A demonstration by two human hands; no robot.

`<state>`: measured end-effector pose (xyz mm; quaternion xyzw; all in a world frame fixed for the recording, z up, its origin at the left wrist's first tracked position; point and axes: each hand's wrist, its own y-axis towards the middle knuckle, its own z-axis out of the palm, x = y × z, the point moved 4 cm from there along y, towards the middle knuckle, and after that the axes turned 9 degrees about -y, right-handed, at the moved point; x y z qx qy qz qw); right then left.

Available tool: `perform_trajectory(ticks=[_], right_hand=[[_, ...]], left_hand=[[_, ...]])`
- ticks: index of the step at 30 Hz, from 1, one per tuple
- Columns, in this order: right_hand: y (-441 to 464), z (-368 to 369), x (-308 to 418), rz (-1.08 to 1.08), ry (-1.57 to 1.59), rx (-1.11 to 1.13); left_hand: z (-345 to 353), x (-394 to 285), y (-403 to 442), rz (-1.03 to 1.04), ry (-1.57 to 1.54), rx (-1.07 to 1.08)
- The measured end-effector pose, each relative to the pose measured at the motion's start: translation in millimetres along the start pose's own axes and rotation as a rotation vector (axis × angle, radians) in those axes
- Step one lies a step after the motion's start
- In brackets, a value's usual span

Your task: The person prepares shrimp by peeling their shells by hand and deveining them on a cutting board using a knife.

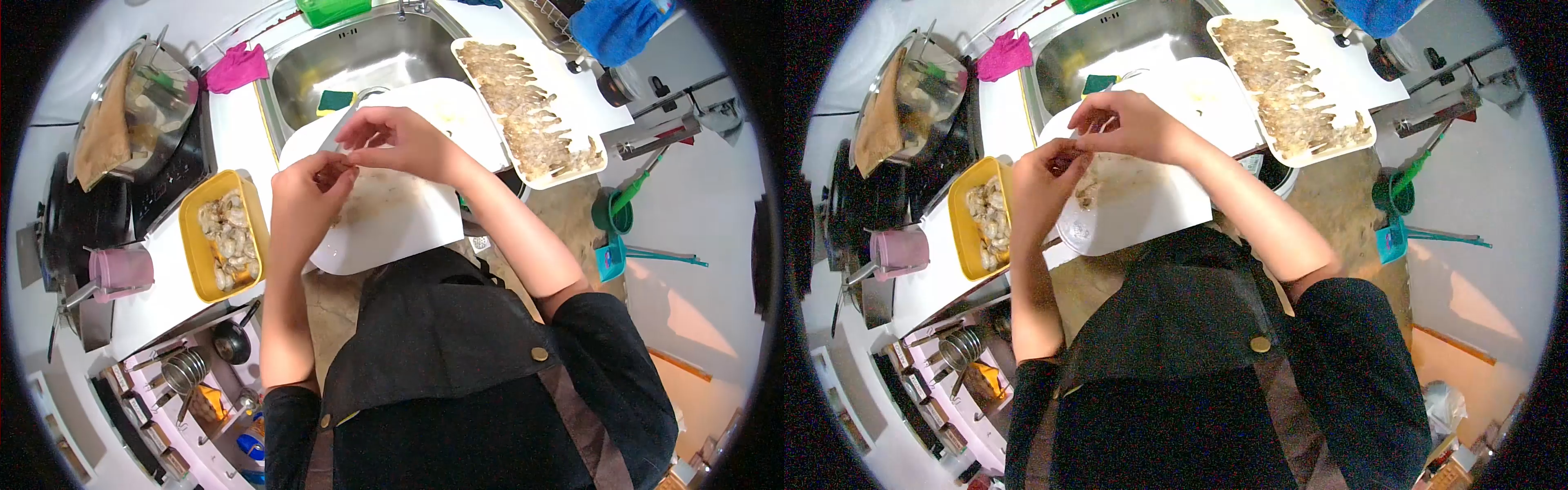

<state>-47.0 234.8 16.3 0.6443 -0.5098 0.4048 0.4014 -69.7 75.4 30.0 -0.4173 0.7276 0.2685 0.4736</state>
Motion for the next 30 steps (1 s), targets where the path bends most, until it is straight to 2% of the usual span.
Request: perform_trajectory(ticks=[2,3,6,7,10,12,15,19,22,26,30], right_hand=[[2,4,-20,-0.153,0.148,0.034],[1,9,-27,-0.09,0.128,0.183],[-4,32,-39,-0.075,0.253,0.237],[-4,32,-34,-0.118,0.124,0.215],[-15,33,-42,0.079,0.574,0.29],[-27,18,-43,0.082,0.729,0.206],[-39,-12,-52,0.066,0.85,0.105],[-66,-68,-63,0.185,0.742,-0.102],[-100,-127,-78,0.086,0.64,-0.131],[-152,-222,-108,0.085,0.181,-0.192],[-203,-296,-141,0.273,-0.355,-0.141]], left_hand=[[-9,-8,2,0.09,-0.041,0.059],[-13,-14,3,0.131,-0.058,0.076],[-22,-34,3,0.17,-0.061,0.128],[-26,-44,3,0.173,-0.019,0.134],[-31,-48,7,0.239,-0.002,0.098],[-33,-56,8,0.197,0.091,0.078],[-22,-55,14,0.18,0.052,0.1],[20,-55,31,0.243,-0.162,0.133],[72,-65,42,0.275,-0.055,0.153],[178,-60,58,0.264,-0.147,0.203],[284,-65,76,0.279,-0.155,0.304]])
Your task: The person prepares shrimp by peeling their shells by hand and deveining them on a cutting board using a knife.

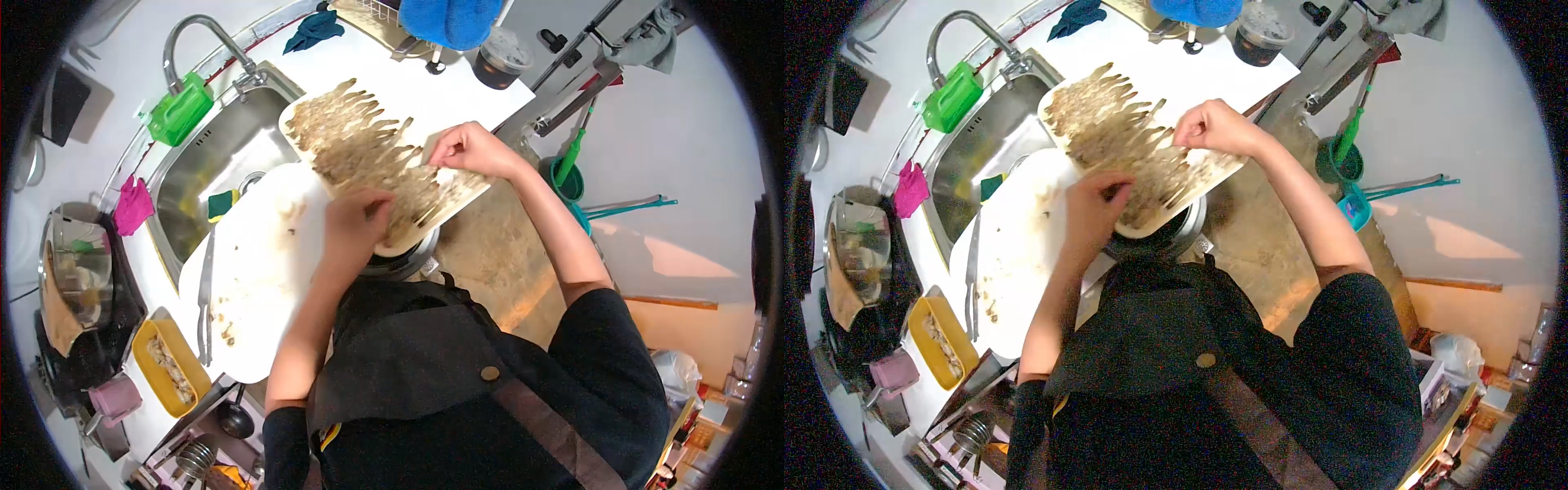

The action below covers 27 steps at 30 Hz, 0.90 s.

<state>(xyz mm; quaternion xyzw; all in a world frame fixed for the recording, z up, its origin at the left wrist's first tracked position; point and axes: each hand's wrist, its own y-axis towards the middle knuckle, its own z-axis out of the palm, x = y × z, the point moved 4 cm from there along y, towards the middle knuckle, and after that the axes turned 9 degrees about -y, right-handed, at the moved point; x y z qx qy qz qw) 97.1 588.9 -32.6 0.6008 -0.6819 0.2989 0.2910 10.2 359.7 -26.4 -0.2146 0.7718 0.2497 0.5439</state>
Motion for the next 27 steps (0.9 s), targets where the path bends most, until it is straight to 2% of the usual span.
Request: perform_trajectory(ticks=[3,6,7,10,17,19,20,21,24,26,27], right_hand=[[-9,-19,-29,0.038,-0.196,0.002],[-14,-25,-38,-0.147,-0.308,0.013],[-17,-27,-39,-0.095,-0.398,0.072],[-23,-33,-40,-0.286,-0.627,0.092],[-30,-46,-38,-0.225,-0.552,0.037],[-27,-52,-37,-0.221,-0.536,-0.059],[-22,-56,-12,-0.148,-0.44,-0.047],[-17,-57,-16,-0.219,-0.463,-0.07],[6,-45,-4,-0.221,-0.402,-0.113],[21,-33,7,-0.222,-0.335,-0.134],[28,-26,11,-0.254,-0.345,-0.112]], left_hand=[[52,11,30,0.046,0.094,0.033],[79,13,40,0.069,0.214,0.057],[82,13,42,0.076,0.255,0.057],[87,12,39,0.088,0.364,0.082],[84,7,30,0.071,0.39,0.161],[64,4,20,0.026,0.25,0.018],[44,-3,13,0.04,0.227,-0.047],[19,-4,3,0.027,0.237,-0.138],[-75,-3,-45,-0.08,0.299,-0.41],[-144,-14,-93,-0.266,0.382,-0.72],[-182,-19,-124,-0.255,0.4,-0.837]])
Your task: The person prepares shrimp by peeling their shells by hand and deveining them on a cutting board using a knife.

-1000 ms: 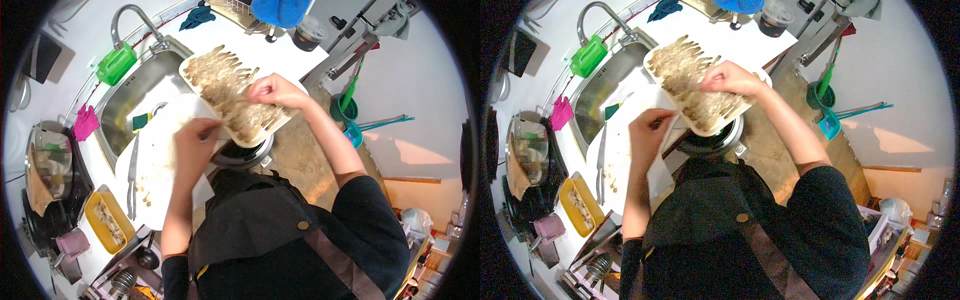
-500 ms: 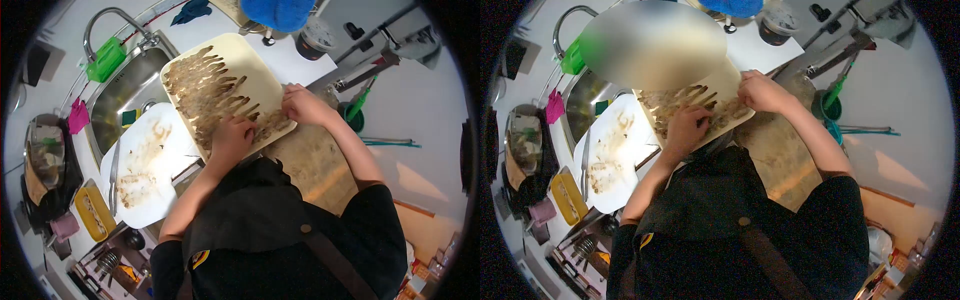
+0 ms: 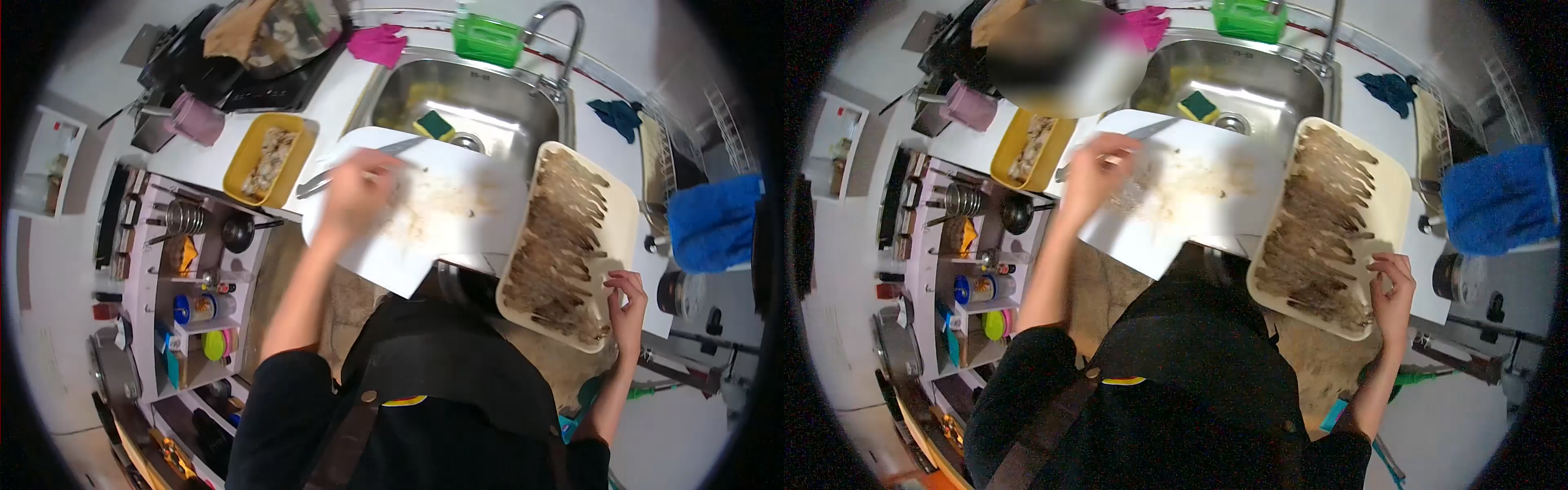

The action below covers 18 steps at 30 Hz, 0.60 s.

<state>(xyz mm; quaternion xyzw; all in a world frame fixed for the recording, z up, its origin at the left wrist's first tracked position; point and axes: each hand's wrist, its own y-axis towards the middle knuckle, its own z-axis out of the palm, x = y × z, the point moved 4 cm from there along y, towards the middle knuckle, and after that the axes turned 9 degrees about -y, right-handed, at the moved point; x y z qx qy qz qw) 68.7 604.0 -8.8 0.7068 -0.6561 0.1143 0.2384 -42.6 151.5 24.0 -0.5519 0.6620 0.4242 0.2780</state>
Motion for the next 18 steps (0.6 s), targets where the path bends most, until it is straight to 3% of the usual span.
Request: perform_trajectory(ticks=[2,3,6,10,11,13,18], right_hand=[[17,13,24,-0.05,0.021,0.009],[26,20,39,-0.07,0.03,0.011],[52,46,88,-0.111,0.062,0.015],[81,90,164,-0.18,0.095,-0.005],[86,104,182,-0.202,0.105,-0.012],[96,127,221,-0.218,0.134,0.011],[101,171,286,-0.19,0.181,0.075]], left_hand=[[-86,49,12,0.002,0.205,-0.223],[-120,57,16,-0.108,0.335,-0.22],[-193,139,26,-0.188,0.517,0.021],[-190,170,49,-0.247,0.35,0.46],[-185,188,58,-0.148,0.464,0.521],[-169,176,65,-0.158,0.668,0.644],[-159,173,78,-0.162,0.743,0.804]])
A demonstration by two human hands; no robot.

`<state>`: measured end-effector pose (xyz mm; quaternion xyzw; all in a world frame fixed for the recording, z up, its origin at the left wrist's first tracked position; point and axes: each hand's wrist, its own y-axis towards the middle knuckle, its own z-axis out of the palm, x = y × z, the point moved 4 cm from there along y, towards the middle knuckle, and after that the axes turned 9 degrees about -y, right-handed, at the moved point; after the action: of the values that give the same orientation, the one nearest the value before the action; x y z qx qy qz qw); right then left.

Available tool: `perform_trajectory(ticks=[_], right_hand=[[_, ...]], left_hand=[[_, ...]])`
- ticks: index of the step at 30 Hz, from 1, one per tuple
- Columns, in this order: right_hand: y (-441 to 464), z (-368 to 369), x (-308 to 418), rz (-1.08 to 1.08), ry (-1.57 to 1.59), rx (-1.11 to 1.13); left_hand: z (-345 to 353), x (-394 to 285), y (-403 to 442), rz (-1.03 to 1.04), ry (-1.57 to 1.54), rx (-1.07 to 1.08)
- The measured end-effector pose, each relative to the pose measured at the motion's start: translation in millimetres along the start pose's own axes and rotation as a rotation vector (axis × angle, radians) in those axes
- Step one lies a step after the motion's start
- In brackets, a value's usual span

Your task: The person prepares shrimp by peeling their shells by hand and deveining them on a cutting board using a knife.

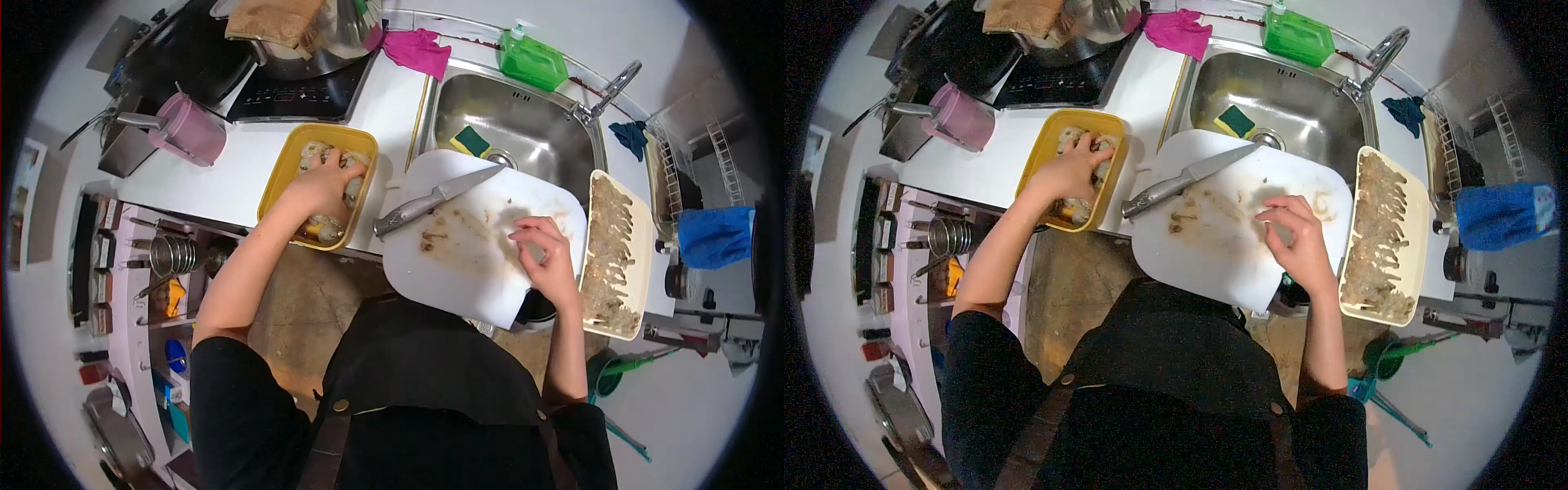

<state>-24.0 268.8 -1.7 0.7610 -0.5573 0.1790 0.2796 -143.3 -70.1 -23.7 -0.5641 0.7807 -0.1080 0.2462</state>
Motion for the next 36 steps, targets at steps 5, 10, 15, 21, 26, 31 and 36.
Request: perform_trajectory(ticks=[5,10,15,21,26,31,36], right_hand=[[-12,25,19,0.117,0.043,0.002],[-22,23,20,0.207,0.02,0.005],[-22,17,10,0.221,0.03,-0.028],[-9,25,20,0.141,0.055,0.008],[-11,23,11,0.111,0.063,0.025],[-24,15,-6,0.159,0.073,0.015],[-32,7,-18,0.198,0.112,-0.005]], left_hand=[[-3,24,9,0.175,-0.014,-0.027],[-18,44,18,0.274,-0.255,-0.048],[-43,66,10,0.129,-0.203,-0.215],[-27,39,4,-0.031,-0.032,0.115],[-8,40,5,0.041,-0.048,0.077],[9,33,-4,0.12,-0.157,0.041],[17,36,-10,0.188,-0.178,-0.108]])
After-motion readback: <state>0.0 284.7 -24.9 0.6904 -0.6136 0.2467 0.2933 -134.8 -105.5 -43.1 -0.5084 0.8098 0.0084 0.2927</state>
